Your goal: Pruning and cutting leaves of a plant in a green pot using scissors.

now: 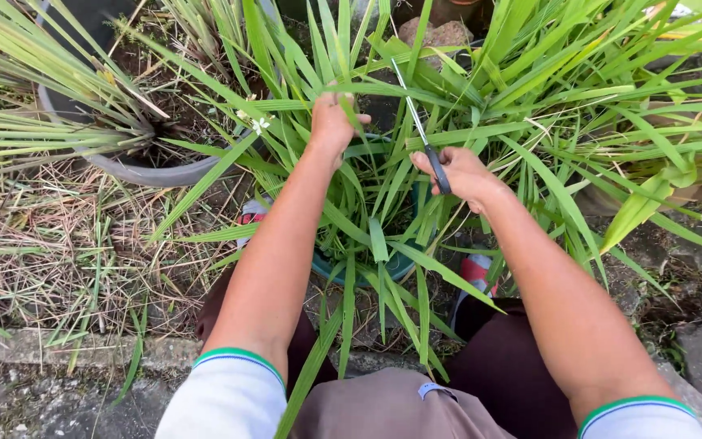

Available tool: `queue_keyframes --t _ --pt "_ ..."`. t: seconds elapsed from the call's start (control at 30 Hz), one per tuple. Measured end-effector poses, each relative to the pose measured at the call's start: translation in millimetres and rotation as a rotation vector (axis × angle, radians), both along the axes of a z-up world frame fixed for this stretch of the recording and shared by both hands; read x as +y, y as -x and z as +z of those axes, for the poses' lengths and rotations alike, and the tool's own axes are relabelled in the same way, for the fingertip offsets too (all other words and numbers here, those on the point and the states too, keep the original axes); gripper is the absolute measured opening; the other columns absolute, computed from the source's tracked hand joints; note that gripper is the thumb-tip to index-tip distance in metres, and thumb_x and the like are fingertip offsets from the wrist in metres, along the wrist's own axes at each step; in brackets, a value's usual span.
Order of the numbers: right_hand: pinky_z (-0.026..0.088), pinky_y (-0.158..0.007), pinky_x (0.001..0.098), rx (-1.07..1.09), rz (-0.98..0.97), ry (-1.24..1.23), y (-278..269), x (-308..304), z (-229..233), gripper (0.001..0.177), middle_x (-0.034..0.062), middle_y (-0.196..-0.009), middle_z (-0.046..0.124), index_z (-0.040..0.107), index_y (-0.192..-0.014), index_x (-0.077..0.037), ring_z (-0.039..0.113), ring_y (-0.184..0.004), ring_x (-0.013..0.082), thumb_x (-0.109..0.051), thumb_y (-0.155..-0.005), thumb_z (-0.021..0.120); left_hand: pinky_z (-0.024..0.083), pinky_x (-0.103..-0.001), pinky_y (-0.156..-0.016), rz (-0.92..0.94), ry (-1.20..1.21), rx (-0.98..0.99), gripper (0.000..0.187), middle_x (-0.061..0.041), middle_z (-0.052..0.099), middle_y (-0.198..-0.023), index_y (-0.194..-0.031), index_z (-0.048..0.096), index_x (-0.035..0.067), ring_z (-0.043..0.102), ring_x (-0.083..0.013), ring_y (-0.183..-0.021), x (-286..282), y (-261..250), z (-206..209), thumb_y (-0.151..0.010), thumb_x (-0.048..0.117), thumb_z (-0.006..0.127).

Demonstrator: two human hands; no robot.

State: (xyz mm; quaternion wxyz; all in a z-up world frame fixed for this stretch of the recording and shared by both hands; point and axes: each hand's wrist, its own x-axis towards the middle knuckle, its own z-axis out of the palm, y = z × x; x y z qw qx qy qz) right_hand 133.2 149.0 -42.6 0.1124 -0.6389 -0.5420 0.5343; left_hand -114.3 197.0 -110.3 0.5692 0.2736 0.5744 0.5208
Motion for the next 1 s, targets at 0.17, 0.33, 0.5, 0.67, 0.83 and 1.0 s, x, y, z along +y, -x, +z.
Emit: queue_keyframes --t 0.17,0.33,0.5,0.67,0.83,1.0 --pt "0.049 -0.055 0.0263 0.034 0.001 0.04 5.1 1.8 9.5 0.058 0.0047 -0.076 0.062 0.066 -0.093 0.0 0.059 -0.059 0.0124 -0.056 -0.084 0.076 0.055 -0.031 -0.058 -0.045 0.043 0.098 0.042 -0.015 0.065 -0.129 -0.144 0.047 0.006 0.073 -0.0185 -0.078 -8.8 0.2 14.6 -0.105 0.019 0.049" --pt "0.051 -0.058 0.0252 0.133 0.069 0.106 -8.2 -2.4 3.8 0.058 0.0035 -0.078 0.061 0.065 -0.1 0.001 0.059 -0.062 0.0108 -0.054 -0.084 0.076 0.053 -0.032 -0.057 -0.088 0.044 0.058 0.054 -0.015 0.05 -0.15 -0.154 0.028 0.009 0.076 -0.0183 -0.079 2.4 11.3 -20.7 -0.105 0.02 0.048" --pt "0.051 -0.06 0.0247 0.075 0.07 0.097 7.4 -12.3 7.3 0.056 0.0031 -0.079 0.062 0.064 -0.103 0.0 0.061 -0.064 0.0105 -0.052 -0.085 0.076 0.059 -0.031 -0.06 -0.091 -0.096 -0.115 0.072 -0.018 0.035 -0.164 -0.162 0.008 0.01 0.077 -0.0224 -0.079 8.8 11.0 -33.8 -0.104 0.015 0.052" --pt "0.052 -0.058 0.0243 0.056 -0.008 0.019 24.6 -9.6 2.8 0.053 0.0031 -0.078 0.063 0.068 -0.098 -0.001 0.06 -0.062 0.0092 -0.052 -0.086 0.076 0.052 -0.033 -0.053 -0.095 -0.028 -0.044 0.064 -0.017 0.054 -0.149 -0.159 0.019 0.009 0.077 -0.0221 -0.077 10.7 2.4 -34.7 -0.103 0.013 0.05" --pt "0.053 -0.053 0.026 0.101 -0.064 -0.027 28.0 -2.2 -5.2 0.05 0.0034 -0.074 0.062 0.067 -0.093 -0.001 0.059 -0.057 0.0091 -0.049 -0.085 0.079 0.052 -0.034 -0.056 -0.026 -0.036 -0.018 0.05 -0.013 0.061 -0.138 -0.149 0.039 0.006 0.073 -0.0224 -0.074 7.4 -2.6 -29.8 -0.102 0.013 0.054" --pt "0.052 -0.051 0.0267 0.187 -0.073 -0.074 23.0 -1.4 -2.1 0.052 0.0048 -0.074 0.062 0.065 -0.091 0.001 0.057 -0.056 0.0107 -0.049 -0.089 0.078 0.06 -0.034 -0.07 -0.024 -0.106 0.012 0.036 -0.016 0.071 -0.121 -0.133 0.059 0.001 0.069 -0.0197 -0.087 2.5 -1.3 -30.6 -0.1 0.01 0.065"
